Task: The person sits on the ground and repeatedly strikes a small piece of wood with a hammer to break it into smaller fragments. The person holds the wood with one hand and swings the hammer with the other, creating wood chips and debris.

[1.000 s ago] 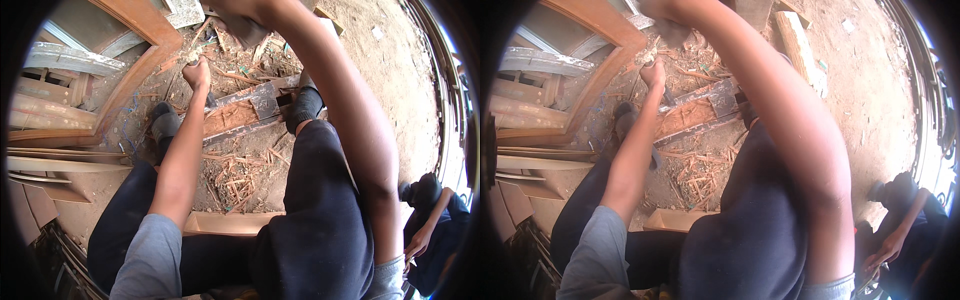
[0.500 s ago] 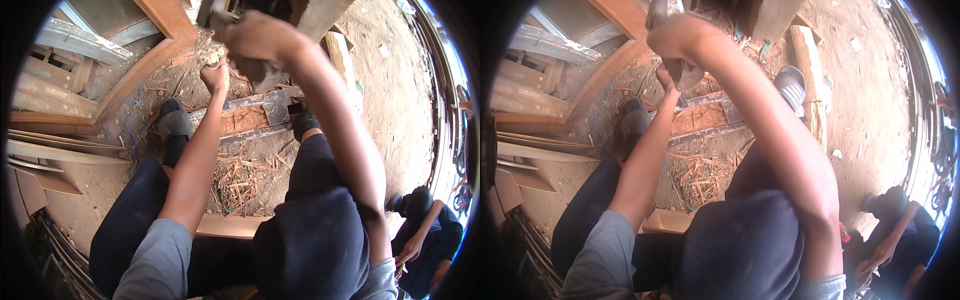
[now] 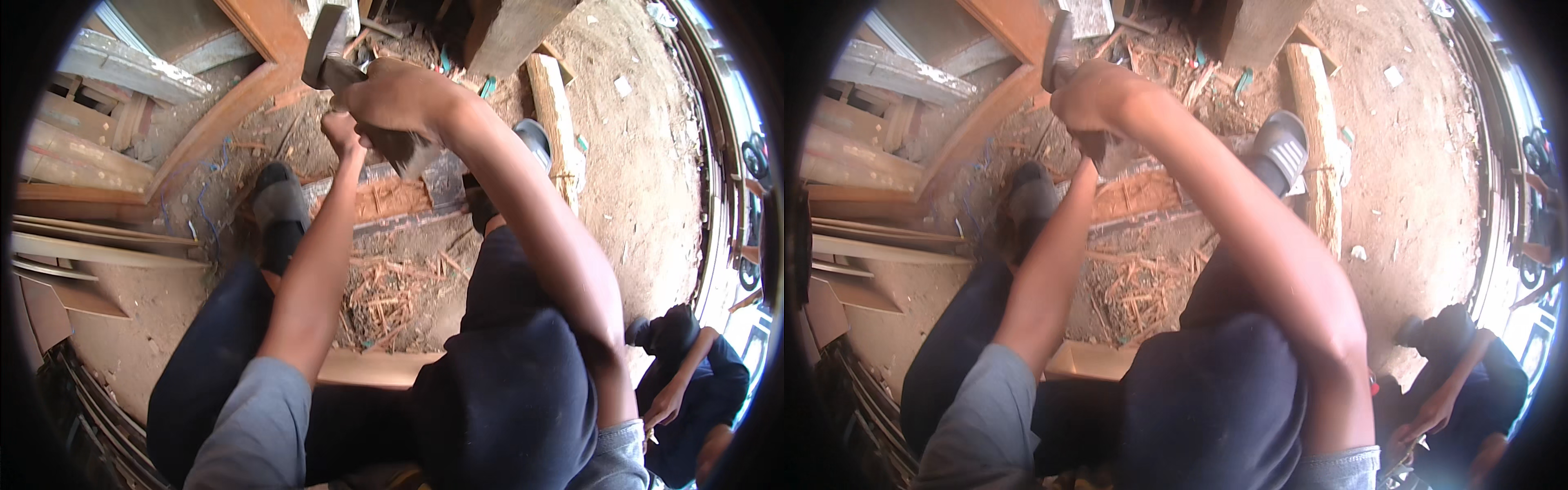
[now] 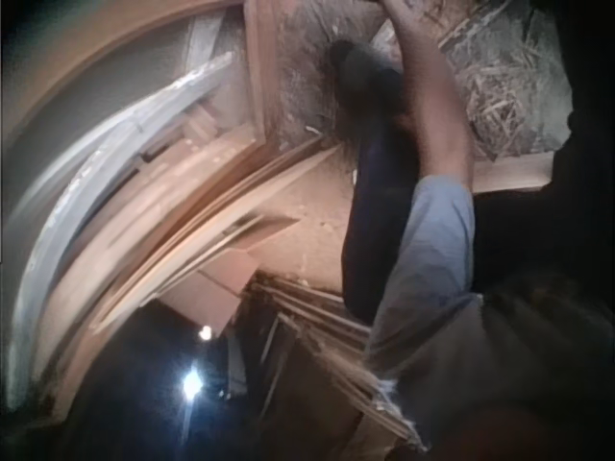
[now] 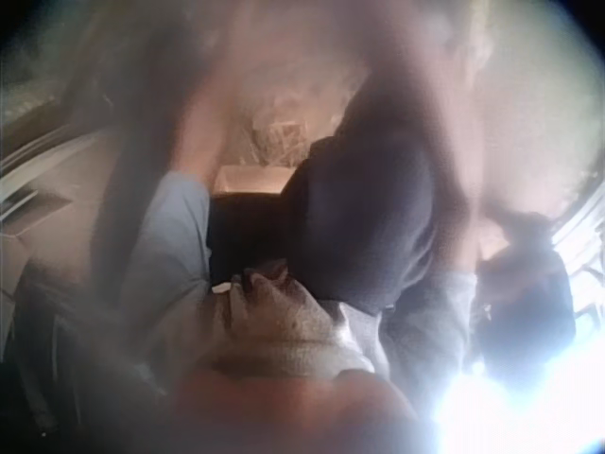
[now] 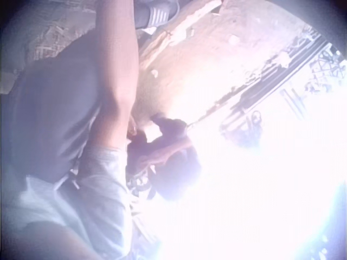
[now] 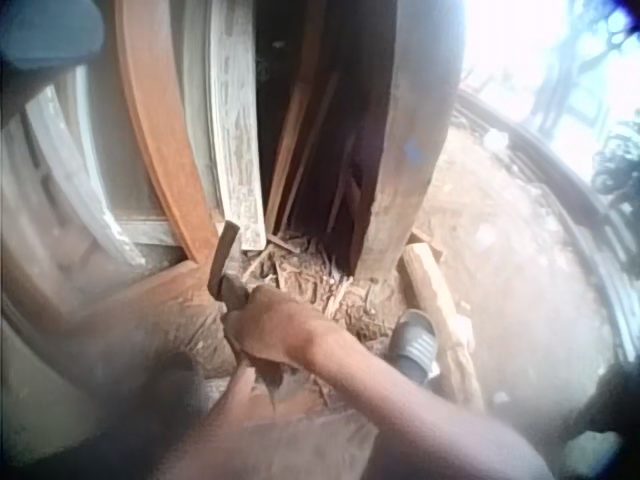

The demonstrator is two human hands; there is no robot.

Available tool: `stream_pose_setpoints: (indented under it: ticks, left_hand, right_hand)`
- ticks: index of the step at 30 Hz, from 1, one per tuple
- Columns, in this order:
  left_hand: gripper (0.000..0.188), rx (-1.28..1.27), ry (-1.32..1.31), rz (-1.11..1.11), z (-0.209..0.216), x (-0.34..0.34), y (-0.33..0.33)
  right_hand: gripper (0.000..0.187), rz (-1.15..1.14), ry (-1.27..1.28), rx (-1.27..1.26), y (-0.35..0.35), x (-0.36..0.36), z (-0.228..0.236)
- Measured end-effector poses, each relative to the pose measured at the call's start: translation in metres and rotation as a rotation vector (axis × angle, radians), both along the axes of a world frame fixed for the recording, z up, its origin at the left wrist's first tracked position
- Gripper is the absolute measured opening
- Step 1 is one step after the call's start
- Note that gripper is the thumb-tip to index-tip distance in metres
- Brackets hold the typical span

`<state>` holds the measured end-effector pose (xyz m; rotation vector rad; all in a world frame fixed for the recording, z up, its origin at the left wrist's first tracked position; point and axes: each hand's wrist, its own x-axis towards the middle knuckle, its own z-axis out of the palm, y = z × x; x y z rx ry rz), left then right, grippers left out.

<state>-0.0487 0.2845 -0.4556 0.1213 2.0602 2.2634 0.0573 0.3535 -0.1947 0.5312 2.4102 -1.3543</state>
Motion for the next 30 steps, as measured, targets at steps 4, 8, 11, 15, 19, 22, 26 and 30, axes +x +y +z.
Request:
stream_pose_setpoints:
  ticks: [4, 8, 11, 15, 19, 22, 26, 30]
  left_hand:
    - [0.018, -0.278, 0.160, 0.114, 0.004, 0.016, 0.006]
    - [0.020, -0.361, 0.071, 0.066, 0.023, 0.022, 0.014]
    - [0.022, -0.309, 0.129, 0.084, -0.004, 0.010, 0.001]
    - [0.022, -0.012, 0.167, 0.045, -0.050, -0.009, -0.007]
    - [0.019, -0.276, 0.157, 0.107, -0.001, 0.012, -0.012]
    - [0.020, -0.404, 0.153, 0.107, 0.013, 0.016, 0.002]
    - [0.028, -0.419, 0.004, 0.046, 0.032, 0.026, 0.005]
    - [0.021, -0.269, -0.019, 0.068, 0.023, 0.020, -0.009]
  right_hand:
    - [0.037, -0.055, 0.580, 0.110, -0.005, 0.001, 0.040]
    - [0.035, -0.158, 0.797, 0.176, -0.007, -0.013, 0.052]
    - [0.034, -0.098, 0.534, 0.408, -0.018, -0.024, -0.037]
    - [0.033, 0.074, 0.124, 0.268, -0.032, -0.017, -0.046]
    - [0.034, 0.206, 0.411, 0.223, 0.015, 0.004, -0.025]
    - [0.021, 0.269, 0.578, 0.592, -0.004, 0.017, 0.073]
    - [0.020, -0.002, 0.349, 0.585, 0.015, -0.005, 0.081]
    - [0.034, -0.031, 0.409, 0.540, 0.012, -0.009, -0.058]
